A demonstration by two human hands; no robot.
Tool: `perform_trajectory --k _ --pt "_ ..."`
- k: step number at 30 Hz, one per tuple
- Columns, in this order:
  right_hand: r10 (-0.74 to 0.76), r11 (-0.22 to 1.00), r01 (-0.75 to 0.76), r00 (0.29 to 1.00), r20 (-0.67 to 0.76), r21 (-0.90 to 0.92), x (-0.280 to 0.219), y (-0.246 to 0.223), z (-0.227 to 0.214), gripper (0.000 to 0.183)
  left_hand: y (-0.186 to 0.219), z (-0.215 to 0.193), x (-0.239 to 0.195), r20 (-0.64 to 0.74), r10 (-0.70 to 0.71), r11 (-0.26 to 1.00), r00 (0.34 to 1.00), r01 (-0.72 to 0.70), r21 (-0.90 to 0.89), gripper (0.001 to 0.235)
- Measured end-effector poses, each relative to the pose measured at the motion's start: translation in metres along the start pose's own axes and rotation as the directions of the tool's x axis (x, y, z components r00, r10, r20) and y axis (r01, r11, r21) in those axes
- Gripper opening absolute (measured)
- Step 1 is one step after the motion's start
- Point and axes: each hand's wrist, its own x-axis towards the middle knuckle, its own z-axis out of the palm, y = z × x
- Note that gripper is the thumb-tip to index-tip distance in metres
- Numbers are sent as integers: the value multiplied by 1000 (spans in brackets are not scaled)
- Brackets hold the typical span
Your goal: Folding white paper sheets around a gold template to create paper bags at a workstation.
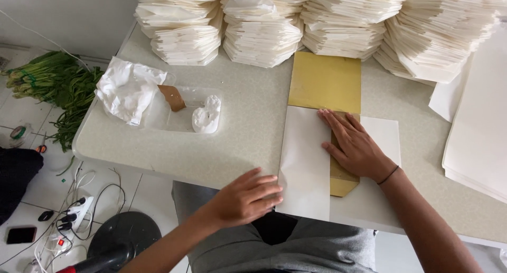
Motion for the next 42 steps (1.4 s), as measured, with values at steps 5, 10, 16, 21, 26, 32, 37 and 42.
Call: perform_trajectory --k 5,10,16,21,26,32,37,42 --pt "32 999 -32 999 25 11 0 -1 0 71 3 17 -1 -110 -27 996 994 37 83 46" --pt "8 1000 -8 1000 10 22 0 0 0 71 13 20 10 -197 -51 994 979 69 85 35" --pt "20 1000 -20 1000 15 1 1 -2 -1 71 13 33 -5 -254 13 999 967 -1 45 30" --pt "15 1000 -15 1000 11 -1 1 -1 -1 71 26 37 -16 -180 -48 992 983 25 -126 33" --pt "8 1000 -8 1000 5 2 0 0 0 72 18 -1 27 -156 -136 985 978 116 -130 20" --pt "123 990 -120 991 45 -72 2 -1 3 78 -17 -5 65 273 -520 853 809 506 123 69" --pt "101 993 -97 994 46 -71 0 4 5 78 -46 1 96 354 -602 794 716 585 166 66" --pt "137 991 -137 990 28 0 -4 13 11 81 -65 10 109 368 -589 807 720 553 208 72"
